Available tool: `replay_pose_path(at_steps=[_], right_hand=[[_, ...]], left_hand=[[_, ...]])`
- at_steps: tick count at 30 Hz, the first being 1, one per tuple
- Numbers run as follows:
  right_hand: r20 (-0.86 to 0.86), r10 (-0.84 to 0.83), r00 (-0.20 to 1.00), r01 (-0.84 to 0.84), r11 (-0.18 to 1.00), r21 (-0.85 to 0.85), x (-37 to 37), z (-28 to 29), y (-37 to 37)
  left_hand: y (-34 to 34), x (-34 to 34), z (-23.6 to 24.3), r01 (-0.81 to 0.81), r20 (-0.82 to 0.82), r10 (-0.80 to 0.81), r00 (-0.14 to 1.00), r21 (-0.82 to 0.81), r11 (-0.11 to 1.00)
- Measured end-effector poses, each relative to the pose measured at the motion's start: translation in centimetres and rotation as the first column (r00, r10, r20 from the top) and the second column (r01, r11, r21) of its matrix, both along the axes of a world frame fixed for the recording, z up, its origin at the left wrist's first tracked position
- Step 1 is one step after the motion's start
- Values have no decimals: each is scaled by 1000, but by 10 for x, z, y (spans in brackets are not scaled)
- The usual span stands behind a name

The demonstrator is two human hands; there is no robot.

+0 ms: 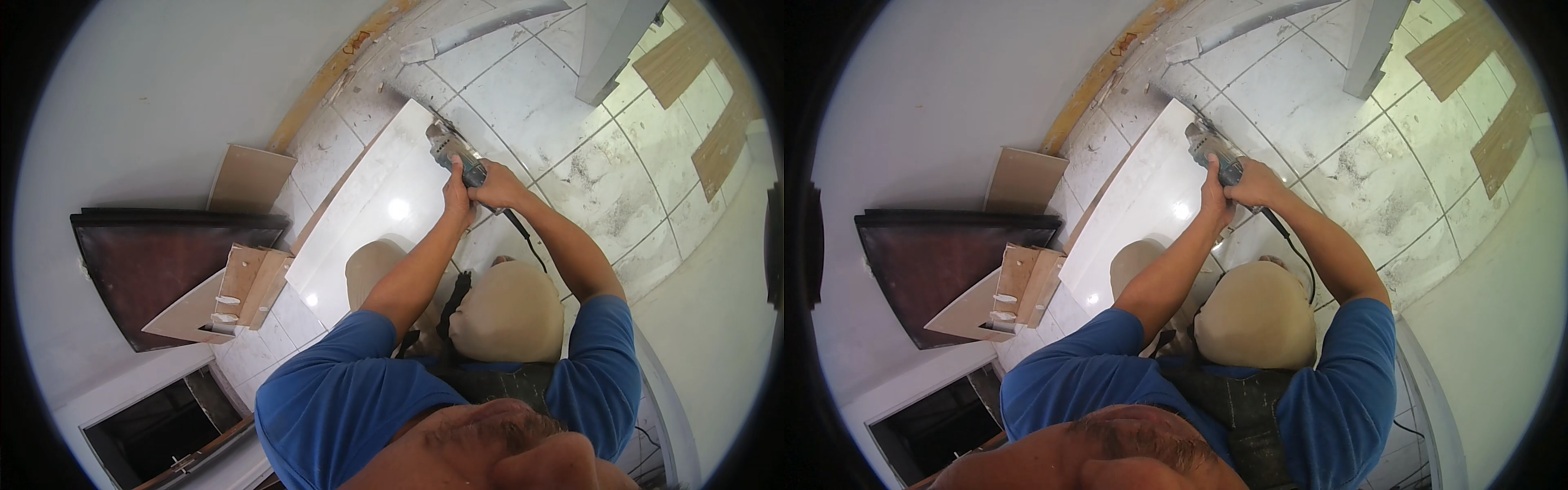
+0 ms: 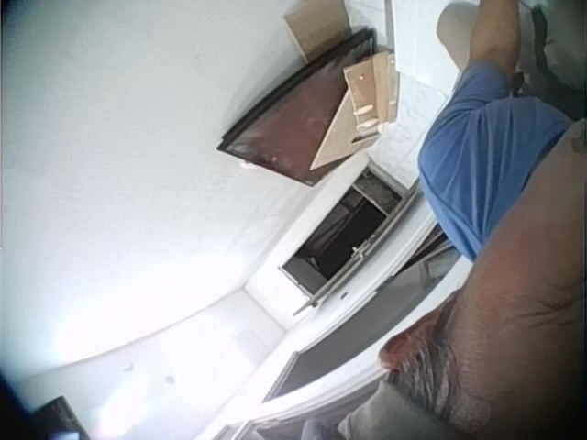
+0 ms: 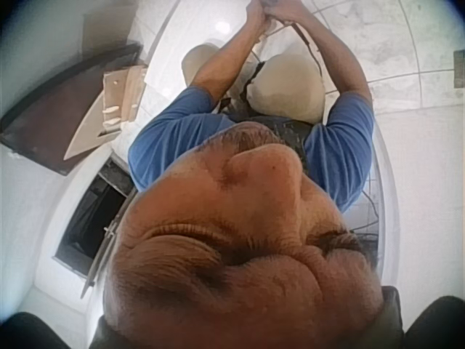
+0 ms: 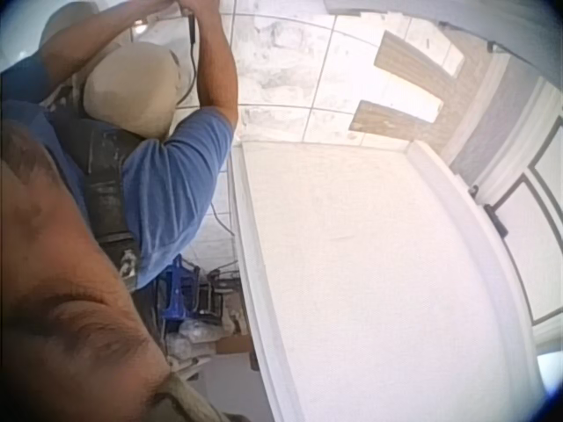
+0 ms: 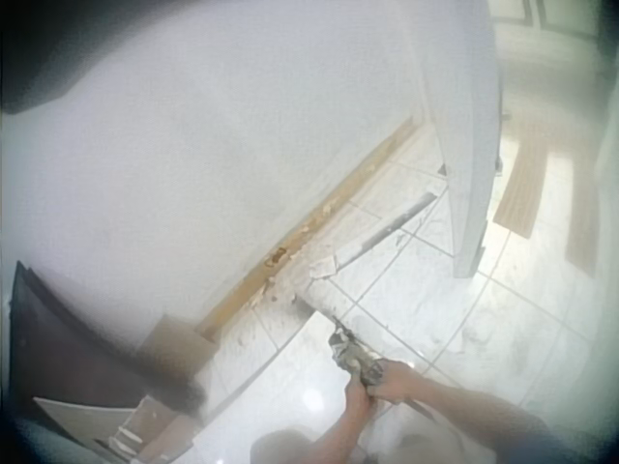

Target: The person uses an angle grinder to cut a white ceramic tile placed on the floor. They hold the tile with one hand and guide the grinder along a marked line with the other, then lift the cut piece.

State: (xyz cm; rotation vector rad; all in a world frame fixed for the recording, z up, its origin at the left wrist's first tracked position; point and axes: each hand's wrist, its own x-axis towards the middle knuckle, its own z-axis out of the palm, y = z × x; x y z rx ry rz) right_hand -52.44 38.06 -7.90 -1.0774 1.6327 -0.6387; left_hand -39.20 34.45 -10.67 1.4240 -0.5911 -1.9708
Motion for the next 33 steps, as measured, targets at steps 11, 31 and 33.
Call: replay_pose_path(at_steps=[11, 31, 33], right_hand=[[-4, 12, 1000, -12, 1000, 17, 2, -3, -11], [-10, -13, 1000, 13, 1000, -2, -1, -2, 11], [-6, -3, 1000, 3, 1000, 19, -3, 4, 14]], left_hand=[[-15, 10, -13, 88, -11, -88, 996, 34, 996], [7, 3, -2, 68, -11, -67, 998, 44, 997], [12, 1, 1, 67, -26, -66, 997, 43, 997]])
